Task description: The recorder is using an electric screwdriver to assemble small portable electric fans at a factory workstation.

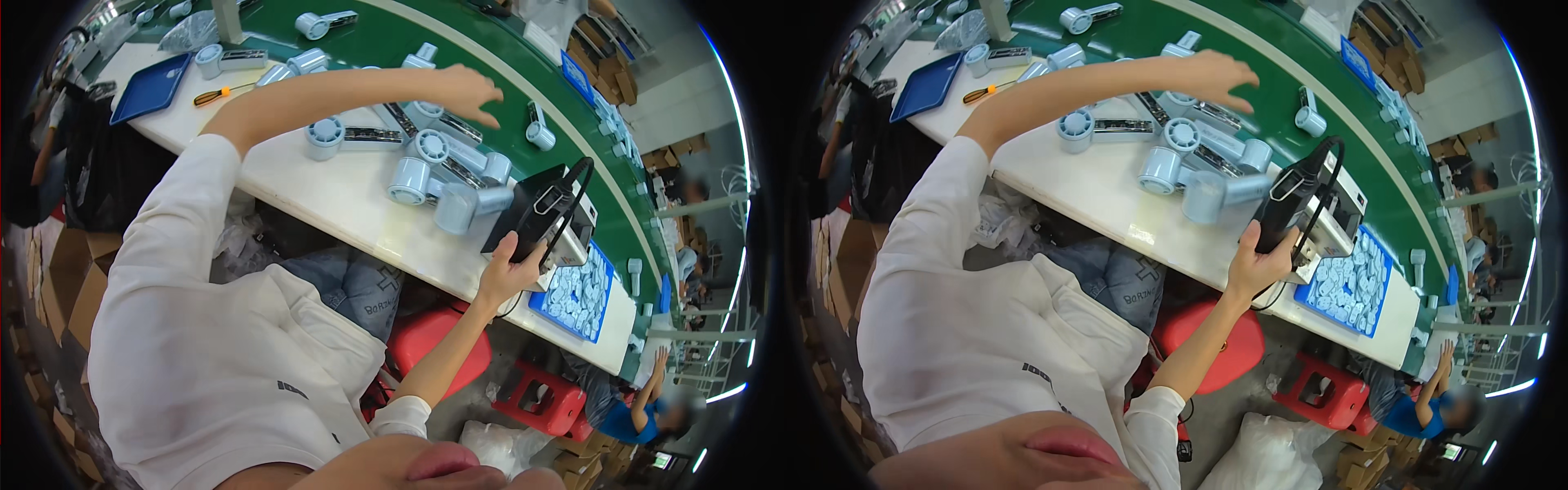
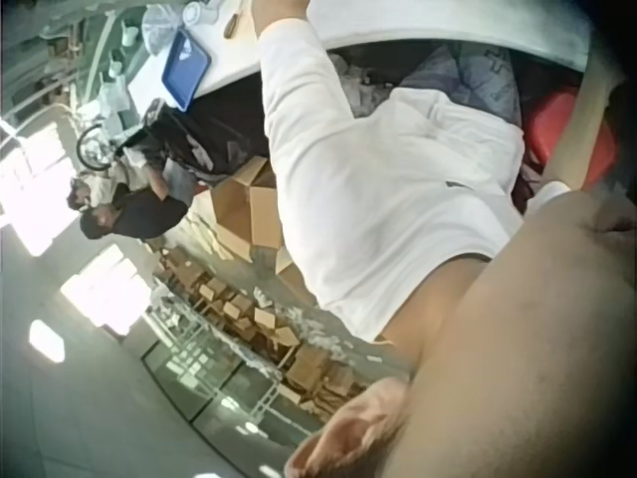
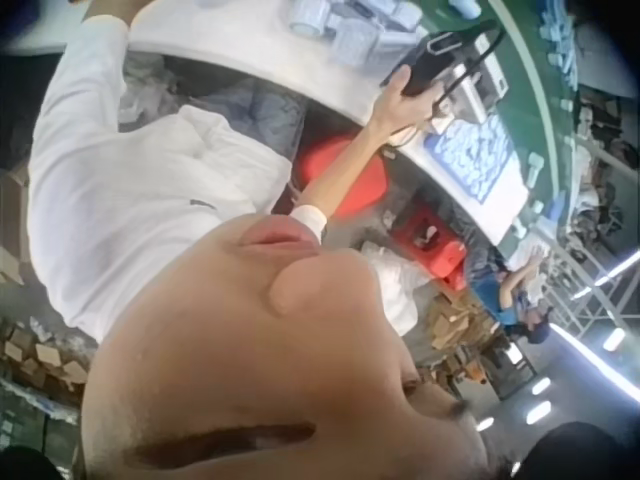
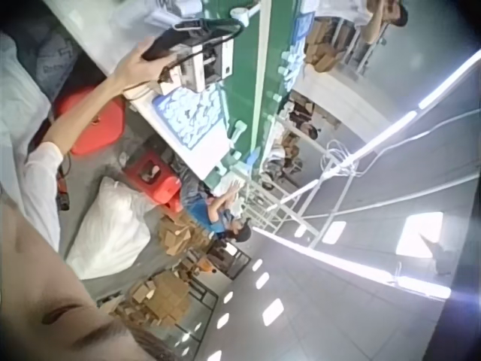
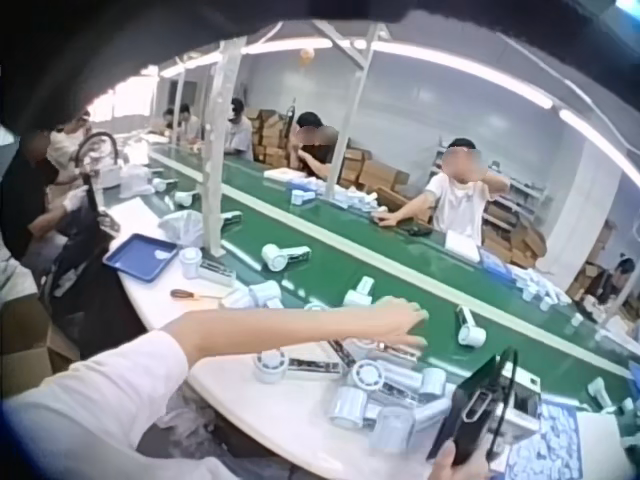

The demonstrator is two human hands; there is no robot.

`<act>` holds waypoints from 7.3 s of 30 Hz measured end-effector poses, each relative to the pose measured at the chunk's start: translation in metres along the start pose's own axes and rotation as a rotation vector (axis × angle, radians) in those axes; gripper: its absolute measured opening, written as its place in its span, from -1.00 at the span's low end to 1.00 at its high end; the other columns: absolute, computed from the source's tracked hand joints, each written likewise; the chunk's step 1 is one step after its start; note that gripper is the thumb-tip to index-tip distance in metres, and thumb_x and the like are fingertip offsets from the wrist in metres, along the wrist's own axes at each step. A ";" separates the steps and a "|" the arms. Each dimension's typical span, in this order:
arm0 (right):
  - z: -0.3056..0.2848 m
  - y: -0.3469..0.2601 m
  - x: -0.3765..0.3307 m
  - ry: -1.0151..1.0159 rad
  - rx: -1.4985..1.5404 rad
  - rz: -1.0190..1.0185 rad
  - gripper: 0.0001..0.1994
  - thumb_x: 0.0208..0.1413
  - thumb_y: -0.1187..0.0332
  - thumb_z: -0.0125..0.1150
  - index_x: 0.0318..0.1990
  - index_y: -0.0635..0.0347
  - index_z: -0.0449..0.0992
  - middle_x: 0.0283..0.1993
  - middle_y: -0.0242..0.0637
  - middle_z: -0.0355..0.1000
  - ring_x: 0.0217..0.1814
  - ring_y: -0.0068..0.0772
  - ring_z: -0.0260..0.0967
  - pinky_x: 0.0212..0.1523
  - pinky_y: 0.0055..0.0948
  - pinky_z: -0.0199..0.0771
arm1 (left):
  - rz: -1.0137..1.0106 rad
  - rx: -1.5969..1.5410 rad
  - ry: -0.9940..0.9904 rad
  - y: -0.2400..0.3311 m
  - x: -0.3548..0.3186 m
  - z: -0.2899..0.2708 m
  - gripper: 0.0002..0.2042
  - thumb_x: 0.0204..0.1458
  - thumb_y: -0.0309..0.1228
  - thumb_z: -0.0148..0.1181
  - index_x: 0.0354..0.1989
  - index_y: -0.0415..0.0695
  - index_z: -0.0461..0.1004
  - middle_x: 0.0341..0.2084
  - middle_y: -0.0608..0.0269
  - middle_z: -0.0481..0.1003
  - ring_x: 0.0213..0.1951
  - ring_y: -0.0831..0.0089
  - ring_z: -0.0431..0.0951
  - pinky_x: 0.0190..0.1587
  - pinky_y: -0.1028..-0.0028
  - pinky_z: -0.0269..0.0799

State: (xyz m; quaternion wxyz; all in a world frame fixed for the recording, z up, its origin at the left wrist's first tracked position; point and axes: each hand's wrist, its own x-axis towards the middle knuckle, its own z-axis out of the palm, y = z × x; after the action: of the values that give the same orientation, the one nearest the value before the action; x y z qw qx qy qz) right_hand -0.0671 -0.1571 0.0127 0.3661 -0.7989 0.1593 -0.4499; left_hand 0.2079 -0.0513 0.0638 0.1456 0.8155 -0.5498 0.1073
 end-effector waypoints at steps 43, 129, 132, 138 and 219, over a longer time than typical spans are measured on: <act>-0.020 0.017 0.003 0.199 0.516 0.023 -0.41 0.05 -0.08 0.06 -0.15 0.41 0.23 -0.49 -0.19 0.24 -0.59 -0.50 0.18 -0.70 -0.61 0.17 | -0.553 0.322 0.221 0.048 -0.291 -0.063 -0.43 -0.11 -0.26 0.21 0.11 -0.08 0.20 0.17 0.13 0.13 0.19 0.08 0.10 0.19 0.19 0.04; -0.030 0.027 0.016 0.319 0.389 0.220 -0.26 -0.05 -0.39 -0.20 -0.30 0.30 0.21 -0.62 -0.33 0.14 -0.72 -0.55 0.03 -0.69 -0.62 0.08 | -0.956 -0.649 -0.608 0.115 -0.384 0.029 -0.65 0.08 -0.20 -0.07 -0.16 -0.23 0.44 -0.31 0.00 0.50 -0.25 0.08 0.49 -0.20 0.35 0.37; -0.031 0.029 0.008 0.296 0.421 0.150 -0.26 0.00 -0.33 -0.19 -0.25 0.39 0.26 -0.61 -0.30 0.16 -0.69 -0.53 0.07 -0.66 -0.61 0.08 | -0.520 -0.848 -0.466 0.095 -0.285 -0.063 -0.73 0.08 -0.22 -0.04 -0.38 -0.19 0.46 -0.52 0.17 0.51 -0.46 0.33 0.50 -0.37 0.44 0.37; -0.027 0.026 -0.004 0.281 0.451 0.086 -0.39 0.11 -0.09 -0.10 -0.13 0.47 0.24 -0.50 -0.19 0.22 -0.58 -0.49 0.16 -0.66 -0.61 0.12 | -0.527 -0.480 -0.045 -0.012 -0.053 -0.077 -0.70 -0.07 -0.33 0.18 -0.19 -0.22 0.39 -0.36 0.07 0.44 -0.28 0.26 0.47 -0.22 0.40 0.34; -0.143 0.106 0.089 -0.377 -0.771 0.165 -0.61 -0.28 0.22 0.36 -0.34 0.28 0.40 -0.46 0.01 0.43 -0.35 0.12 0.39 -0.33 -0.17 0.33 | -0.373 -0.658 0.498 0.061 -0.104 -0.141 -0.65 0.06 -0.24 0.09 -0.08 -0.22 0.30 -0.47 0.41 0.37 -0.45 0.67 0.32 -0.40 0.63 0.25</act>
State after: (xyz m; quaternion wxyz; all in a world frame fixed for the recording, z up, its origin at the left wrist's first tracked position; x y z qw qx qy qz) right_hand -0.1303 -0.3445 0.0364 0.0983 -0.9299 0.3092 -0.1731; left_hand 0.1105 0.0673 0.1684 0.5418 0.7604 -0.3464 0.0915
